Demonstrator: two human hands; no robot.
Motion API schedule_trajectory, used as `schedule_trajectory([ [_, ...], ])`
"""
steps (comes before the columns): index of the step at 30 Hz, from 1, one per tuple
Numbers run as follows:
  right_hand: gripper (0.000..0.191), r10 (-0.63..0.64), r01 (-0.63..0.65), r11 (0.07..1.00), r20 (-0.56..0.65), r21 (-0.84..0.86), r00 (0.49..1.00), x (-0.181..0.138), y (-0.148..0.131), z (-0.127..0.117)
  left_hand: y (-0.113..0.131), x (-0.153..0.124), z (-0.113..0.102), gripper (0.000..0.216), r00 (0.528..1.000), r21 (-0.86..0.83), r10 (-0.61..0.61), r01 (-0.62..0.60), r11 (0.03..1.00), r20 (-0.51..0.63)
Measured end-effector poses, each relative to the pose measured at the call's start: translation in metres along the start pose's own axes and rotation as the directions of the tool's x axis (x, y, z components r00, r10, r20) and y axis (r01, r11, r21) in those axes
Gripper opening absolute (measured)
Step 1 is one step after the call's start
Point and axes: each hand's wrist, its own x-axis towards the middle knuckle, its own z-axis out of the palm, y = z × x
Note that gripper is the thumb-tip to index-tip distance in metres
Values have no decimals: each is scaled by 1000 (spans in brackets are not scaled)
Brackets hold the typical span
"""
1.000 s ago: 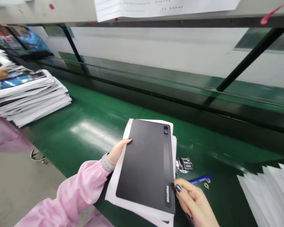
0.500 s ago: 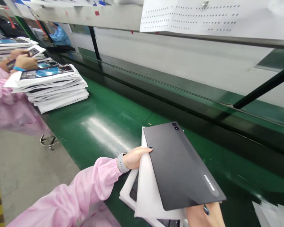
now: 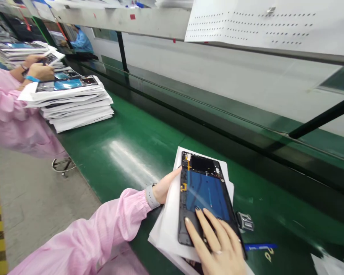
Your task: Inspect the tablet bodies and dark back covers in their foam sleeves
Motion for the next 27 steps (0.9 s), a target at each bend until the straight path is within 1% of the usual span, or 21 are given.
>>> schedule_trajectory([
  [1, 70, -65, 67, 995, 24, -68, 998, 7, -1, 2, 0, 0, -1, 42, 1000, 10, -20, 20, 1000, -20],
  [2, 70, -89, 91, 992, 31, -86, 996, 11, -3, 3, 0, 0, -2, 37, 998, 21, -39, 40, 999, -51],
  [5, 60, -98, 98, 995, 23, -7, 995, 15, -3, 1, 1, -1, -3, 29, 987, 34, -48, 54, 998, -153],
  [6, 58, -57, 57, 998, -3, 33, 998, 13, -2, -2, 2, -2, -2, 28, 984, 31, -35, 41, 999, -176],
  [7, 55, 32, -28, 997, -50, 75, 998, 9, 0, -6, 3, -3, -1, 28, 981, 29, -25, 31, 999, -190],
  [8, 47, 171, -156, 980, -121, 124, 978, 5, 2, -9, 4, -4, 1, 28, 980, 28, -24, 30, 999, -196],
  [9, 36, 349, -312, 929, -192, 197, 917, 1, 5, -11, 5, -6, 3, 29, 980, 29, -27, 33, 999, -199],
  [10, 24, 538, -467, 831, -230, 301, 811, -3, 8, -13, 6, -7, 5, 30, 979, 32, -31, 38, 999, -203],
  [11, 16, 699, -577, 697, -225, 427, 679, -7, 11, -13, 6, -8, 6, 30, 978, 35, -37, 45, 998, -207],
  [12, 14, 817, -629, 542, -172, 558, 551, -11, 14, -13, 6, -9, 7, 30, 976, 38, -46, 55, 998, -211],
  [13, 18, 889, -629, 384, -87, 676, 450, -14, 16, -12, 5, -10, 7, 29, 975, 42, -55, 65, 997, -214],
  [14, 22, 923, -596, 236, 15, 768, 385, -17, 18, -10, 5, -10, 8, 28, 974, 45, -63, 75, 996, -217],
  [15, 24, 930, -547, 109, 110, 830, 351, -19, 18, -9, 4, -10, 8, 27, 973, 48, -73, 85, 995, -220],
  [16, 25, 923, -501, 4, 190, 865, 334, -21, 18, -7, 4, -10, 8, 26, 972, 50, -79, 92, 994, -221],
  [17, 25, 909, -461, -74, 250, 884, 334, -23, 16, -7, 3, -10, 8, 25, 973, 51, -77, 91, 995, -219],
  [18, 25, 887, -432, -132, 301, 892, 351, -23, 14, -7, 3, -10, 8, 25, 974, 52, -70, 83, 995, -215],
  [20, 25, 844, -388, -210, 366, 898, 392, -24, 8, -8, 3, -11, 9, 27, 978, 58, -47, 60, 997, -202],
  [21, 25, 830, -366, -245, 389, 898, 399, -25, 6, -9, 3, -11, 9, 29, 980, 63, -39, 53, 997, -195],
  [24, 22, 819, -316, -322, 430, 892, 379, -27, 2, -10, 3, -13, 8, 35, 982, 89, -51, 68, 994, -179],
  [25, 21, 814, -312, -325, 432, 893, 389, -28, 2, -10, 3, -14, 8, 36, 982, 97, -61, 79, 992, -178],
  [27, 18, 789, -314, -314, 431, 896, 438, -30, 3, -8, 3, -15, 5, 37, 981, 102, -75, 94, 990, -180],
])
